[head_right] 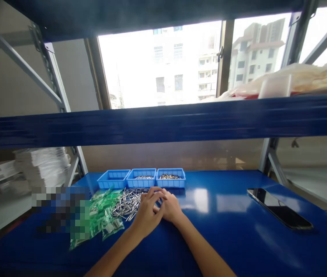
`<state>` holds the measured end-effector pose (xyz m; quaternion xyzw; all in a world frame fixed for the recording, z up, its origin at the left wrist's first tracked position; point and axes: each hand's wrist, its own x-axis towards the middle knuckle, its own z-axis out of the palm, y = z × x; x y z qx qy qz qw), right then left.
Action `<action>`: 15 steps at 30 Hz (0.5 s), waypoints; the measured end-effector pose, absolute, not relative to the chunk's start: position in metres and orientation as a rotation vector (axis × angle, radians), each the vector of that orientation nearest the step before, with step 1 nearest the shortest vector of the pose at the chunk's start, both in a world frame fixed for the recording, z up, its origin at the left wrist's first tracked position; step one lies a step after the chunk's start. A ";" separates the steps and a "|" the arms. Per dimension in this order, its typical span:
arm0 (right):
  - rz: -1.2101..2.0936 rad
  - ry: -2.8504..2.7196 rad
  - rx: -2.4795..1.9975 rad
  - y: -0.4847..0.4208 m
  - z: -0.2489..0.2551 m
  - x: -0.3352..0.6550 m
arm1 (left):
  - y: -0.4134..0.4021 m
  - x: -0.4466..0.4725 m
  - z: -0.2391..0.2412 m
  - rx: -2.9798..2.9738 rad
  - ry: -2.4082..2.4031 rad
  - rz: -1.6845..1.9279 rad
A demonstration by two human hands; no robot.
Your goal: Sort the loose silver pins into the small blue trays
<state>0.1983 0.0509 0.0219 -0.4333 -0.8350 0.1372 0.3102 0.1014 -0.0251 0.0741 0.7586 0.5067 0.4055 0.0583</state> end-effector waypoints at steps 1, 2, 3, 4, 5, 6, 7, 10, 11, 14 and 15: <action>0.305 -2.268 -1.133 0.052 0.021 0.197 | -0.012 0.097 0.071 2.311 1.613 1.211; 0.270 -2.298 -1.120 0.053 0.020 0.195 | -0.001 0.092 0.069 2.325 1.672 1.194; 0.245 -2.308 -1.110 0.054 0.019 0.195 | 0.010 0.087 0.068 2.335 1.718 1.176; 0.233 -2.313 -1.109 0.055 0.019 0.194 | 0.020 0.082 0.066 2.323 1.770 1.171; 0.234 -2.312 -1.110 0.057 0.018 0.194 | 0.028 0.078 0.065 2.308 1.816 1.161; 0.248 -2.308 -1.103 0.058 0.018 0.194 | 0.034 0.074 0.064 2.293 1.847 1.157; 0.266 -2.302 -1.097 0.060 0.017 0.194 | 0.039 0.070 0.062 2.281 1.872 1.149; 0.319 -2.277 -1.082 0.066 0.018 0.194 | 0.048 0.059 0.058 2.275 1.915 1.106; 0.327 -2.265 -1.091 0.069 0.018 0.193 | 0.048 0.054 0.057 2.286 1.919 1.068; 0.347 -2.223 -1.131 0.076 0.020 0.190 | 0.047 0.039 0.057 2.333 1.913 0.929; 0.352 -2.210 -1.142 0.078 0.020 0.189 | 0.046 0.034 0.058 2.350 1.908 0.893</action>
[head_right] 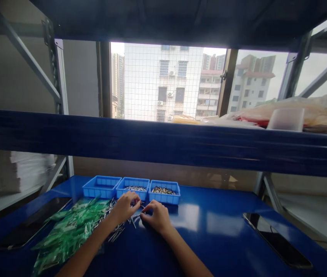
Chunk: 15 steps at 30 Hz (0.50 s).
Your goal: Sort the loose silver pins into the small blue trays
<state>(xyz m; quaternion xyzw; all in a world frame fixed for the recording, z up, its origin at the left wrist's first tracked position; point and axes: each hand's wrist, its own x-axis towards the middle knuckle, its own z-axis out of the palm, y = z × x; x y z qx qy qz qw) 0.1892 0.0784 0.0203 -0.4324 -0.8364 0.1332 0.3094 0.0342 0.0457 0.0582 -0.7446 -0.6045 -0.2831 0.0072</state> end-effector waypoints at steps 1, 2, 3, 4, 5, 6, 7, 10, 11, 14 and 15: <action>0.355 -2.201 -1.147 0.080 0.021 0.189 | 0.044 0.030 0.060 -2.353 -1.891 -0.854; 0.357 -2.198 -1.147 0.081 0.021 0.188 | 0.042 0.026 0.061 -2.385 -1.906 -0.823; 0.359 -2.199 -1.142 0.082 0.022 0.188 | 0.039 0.022 0.063 -2.415 -1.925 -0.802; 0.361 -2.204 -1.134 0.082 0.022 0.188 | 0.037 0.020 0.064 -2.434 -1.951 -0.786; 0.364 -2.211 -1.126 0.081 0.022 0.189 | 0.036 0.018 0.065 -2.443 -1.977 -0.776; 0.366 -2.215 -1.122 0.081 0.023 0.189 | 0.035 0.016 0.066 -2.441 -1.998 -0.769; 0.369 -2.218 -1.118 0.081 0.023 0.190 | 0.034 0.015 0.067 -2.428 -2.015 -0.763; 0.374 -2.218 -1.117 0.080 0.023 0.191 | 0.037 0.013 0.066 -2.392 -2.023 -0.736; 0.376 -2.216 -1.119 0.080 0.023 0.192 | 0.038 0.013 0.064 -2.392 -2.013 -0.723; 0.393 -2.208 -1.128 0.081 0.022 0.192 | 0.041 0.016 0.056 -2.408 -1.985 -0.673; 0.404 -2.204 -1.134 0.081 0.022 0.193 | 0.042 0.018 0.054 -2.410 -1.983 -0.661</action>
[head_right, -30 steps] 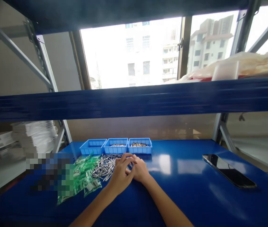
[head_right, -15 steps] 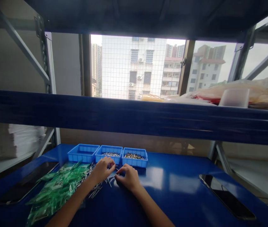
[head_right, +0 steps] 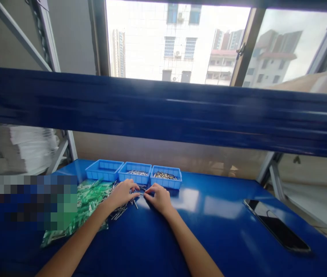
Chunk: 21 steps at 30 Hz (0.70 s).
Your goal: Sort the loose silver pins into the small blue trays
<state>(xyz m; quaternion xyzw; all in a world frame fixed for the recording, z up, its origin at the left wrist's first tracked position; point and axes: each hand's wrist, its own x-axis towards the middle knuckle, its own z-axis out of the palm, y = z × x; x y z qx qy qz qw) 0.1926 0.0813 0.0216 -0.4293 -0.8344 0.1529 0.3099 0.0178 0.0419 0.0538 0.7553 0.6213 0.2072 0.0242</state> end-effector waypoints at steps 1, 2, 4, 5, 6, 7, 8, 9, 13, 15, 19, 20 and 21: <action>0.417 -2.200 -1.141 0.082 0.021 0.193 | 0.042 0.020 0.052 2.338 1.923 0.638; 0.430 -2.196 -1.151 0.082 0.021 0.193 | 0.042 0.022 0.050 2.334 1.927 0.639; 0.445 -2.197 -1.172 0.082 0.021 0.194 | 0.041 0.025 0.049 2.320 1.939 0.646; 0.447 -2.204 -1.179 0.082 0.022 0.194 | 0.040 0.026 0.050 2.309 1.950 0.646; 0.443 -2.210 -1.184 0.082 0.023 0.194 | 0.040 0.027 0.050 2.296 1.965 0.647; 0.439 -2.216 -1.184 0.081 0.024 0.194 | 0.039 0.027 0.051 2.282 1.979 0.648; 0.435 -2.218 -1.180 0.080 0.025 0.195 | 0.039 0.027 0.051 2.268 1.992 0.656; 0.430 -2.217 -1.168 0.079 0.026 0.195 | 0.039 0.027 0.052 2.255 2.001 0.678; 0.414 -2.197 -1.087 0.076 0.029 0.195 | 0.040 0.027 0.050 2.200 1.994 0.842; 0.388 -2.164 -1.070 0.074 0.029 0.195 | 0.041 0.027 0.050 2.152 1.962 0.923; 0.331 -2.058 -1.069 0.073 0.030 0.195 | 0.041 0.028 0.051 2.053 1.919 1.058; 0.322 -2.038 -1.065 0.073 0.030 0.195 | 0.041 0.028 0.051 2.043 1.908 1.084; 0.313 -2.023 -1.059 0.073 0.030 0.195 | 0.041 0.029 0.052 2.036 1.894 1.108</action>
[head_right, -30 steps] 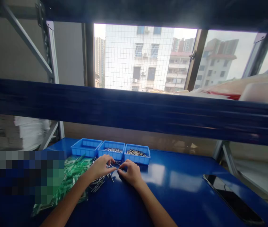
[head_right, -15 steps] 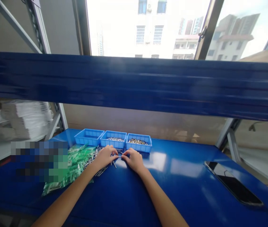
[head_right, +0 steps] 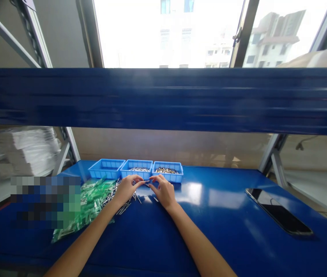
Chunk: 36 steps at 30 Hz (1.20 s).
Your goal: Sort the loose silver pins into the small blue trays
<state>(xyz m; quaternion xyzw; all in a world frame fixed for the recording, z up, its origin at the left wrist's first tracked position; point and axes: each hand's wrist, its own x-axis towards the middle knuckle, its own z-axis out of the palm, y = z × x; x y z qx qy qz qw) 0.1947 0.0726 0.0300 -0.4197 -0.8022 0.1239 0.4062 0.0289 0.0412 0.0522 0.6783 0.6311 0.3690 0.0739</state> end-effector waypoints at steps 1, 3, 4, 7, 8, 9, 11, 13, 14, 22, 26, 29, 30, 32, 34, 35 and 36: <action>0.302 -2.018 -1.048 0.073 0.030 0.195 | 0.041 0.029 0.053 2.031 1.877 1.131; 0.283 -2.026 -1.026 0.073 0.029 0.195 | 0.042 0.031 0.054 2.014 1.839 1.176; 0.276 -2.033 -1.017 0.073 0.029 0.195 | 0.042 0.031 0.054 2.006 1.821 1.197; 0.280 -2.040 -1.006 0.072 0.028 0.194 | 0.042 0.032 0.054 1.991 1.787 1.244; 0.288 -2.033 -1.007 0.072 0.028 0.194 | 0.042 0.032 0.054 1.984 1.785 1.249; 0.297 -2.022 -1.010 0.072 0.028 0.193 | 0.042 0.032 0.054 1.977 1.782 1.251; 0.309 -1.990 -1.022 0.071 0.029 0.192 | 0.042 0.031 0.054 1.964 1.776 1.245; 0.308 -1.964 -1.030 0.070 0.031 0.192 | 0.042 0.030 0.054 1.970 1.767 1.230; 0.304 -1.958 -1.028 0.070 0.032 0.192 | 0.042 0.030 0.054 1.978 1.764 1.213; 0.298 -1.975 -0.981 0.065 0.034 0.190 | 0.038 0.032 0.054 2.118 1.849 1.023; 0.264 -1.943 -1.098 0.064 0.034 0.188 | 0.040 0.024 0.058 1.994 1.885 1.186; 0.283 -1.933 -1.180 0.065 0.031 0.189 | 0.046 0.017 0.060 1.716 1.829 1.349; 0.295 -1.940 -1.199 0.066 0.029 0.189 | 0.048 0.015 0.060 1.594 1.804 1.409; 0.319 -1.977 -1.220 0.067 0.027 0.190 | 0.052 0.012 0.058 1.353 1.738 1.535; 0.330 -2.034 -1.215 0.067 0.025 0.191 | 0.056 0.009 0.056 1.167 1.651 1.664; 0.327 -2.063 -1.200 0.067 0.024 0.191 | 0.058 0.008 0.056 1.098 1.614 1.720; 0.318 -2.091 -1.173 0.067 0.024 0.191 | 0.059 0.007 0.055 1.046 1.580 1.768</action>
